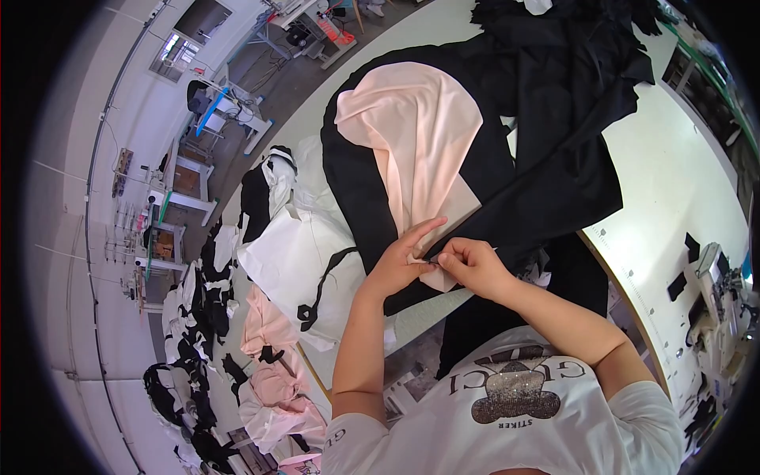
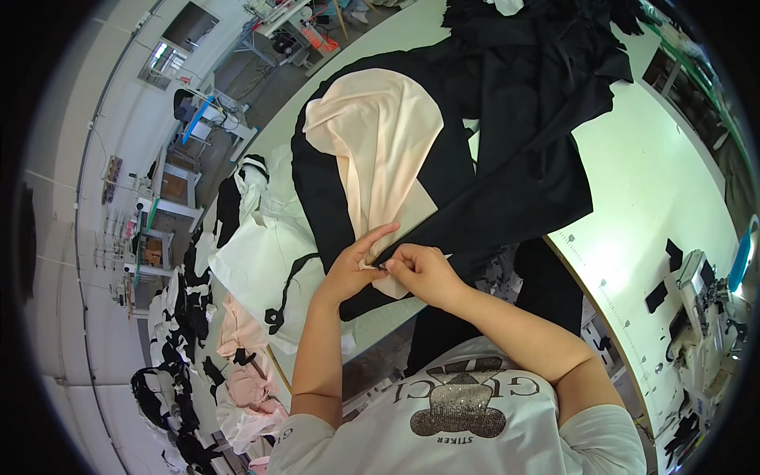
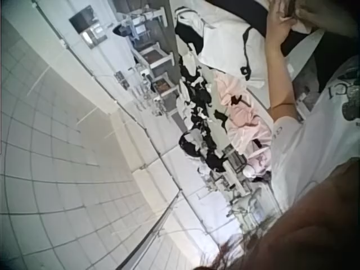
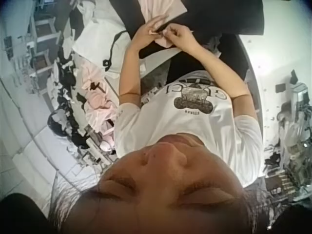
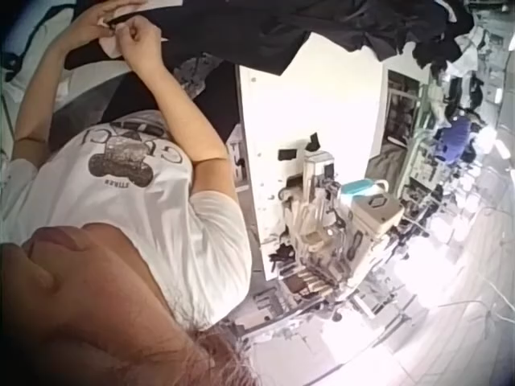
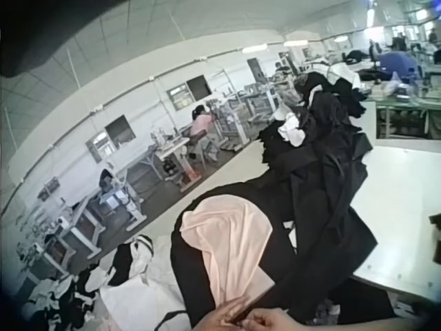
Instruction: Trimming excess threads from black fabric pieces using hand snips in a factory setting.
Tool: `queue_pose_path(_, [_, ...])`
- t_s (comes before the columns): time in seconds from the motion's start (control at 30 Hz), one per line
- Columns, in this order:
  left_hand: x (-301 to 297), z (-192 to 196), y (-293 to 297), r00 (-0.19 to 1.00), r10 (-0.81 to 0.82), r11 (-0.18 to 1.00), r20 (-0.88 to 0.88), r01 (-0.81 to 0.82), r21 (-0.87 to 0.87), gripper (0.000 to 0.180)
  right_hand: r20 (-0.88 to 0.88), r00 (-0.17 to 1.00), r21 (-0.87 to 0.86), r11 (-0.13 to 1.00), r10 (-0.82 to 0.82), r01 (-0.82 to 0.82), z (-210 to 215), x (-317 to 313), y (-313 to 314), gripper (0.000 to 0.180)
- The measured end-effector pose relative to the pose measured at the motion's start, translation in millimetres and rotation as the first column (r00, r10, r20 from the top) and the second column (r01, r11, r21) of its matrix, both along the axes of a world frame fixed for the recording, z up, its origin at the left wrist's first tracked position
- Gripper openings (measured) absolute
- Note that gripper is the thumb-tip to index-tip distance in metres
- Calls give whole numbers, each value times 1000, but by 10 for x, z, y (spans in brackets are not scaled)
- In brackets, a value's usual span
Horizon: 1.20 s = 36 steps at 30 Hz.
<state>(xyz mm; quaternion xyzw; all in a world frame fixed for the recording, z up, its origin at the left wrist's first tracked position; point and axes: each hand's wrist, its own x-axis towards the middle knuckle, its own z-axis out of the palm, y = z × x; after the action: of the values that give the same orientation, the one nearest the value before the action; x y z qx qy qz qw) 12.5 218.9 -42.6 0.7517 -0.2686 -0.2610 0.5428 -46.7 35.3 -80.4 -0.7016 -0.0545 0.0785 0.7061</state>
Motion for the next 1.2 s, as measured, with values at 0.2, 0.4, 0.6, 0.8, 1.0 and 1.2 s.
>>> queue_pose_path(0.2, [-7,-69,-4,997,41,999,-71,-41,6,83,-62,997,224,974,52,-37,-13,-10,0,19])
queue_pose_path(0.4, [-3,-170,15,991,93,995,-93,-89,51,78,-67,992,276,957,108,-86,96,-32,-60,19])
queue_pose_path(0.6, [39,4,429,893,-139,986,-427,166,27,53,32,996,346,934,81,-87,354,51,-544,27])
queue_pose_path(0.8, [239,344,672,925,-180,984,-335,171,-56,55,465,875,-296,909,-132,295,456,267,-1153,33])
queue_pose_path(1.0, [1143,-403,96,720,443,672,534,-661,334,51,418,905,-653,664,-86,365,123,366,-1301,16])
queue_pose_path(1.2, [1514,-506,423,329,426,479,843,-872,98,42,394,904,-391,860,-165,328,372,-55,-1814,13])
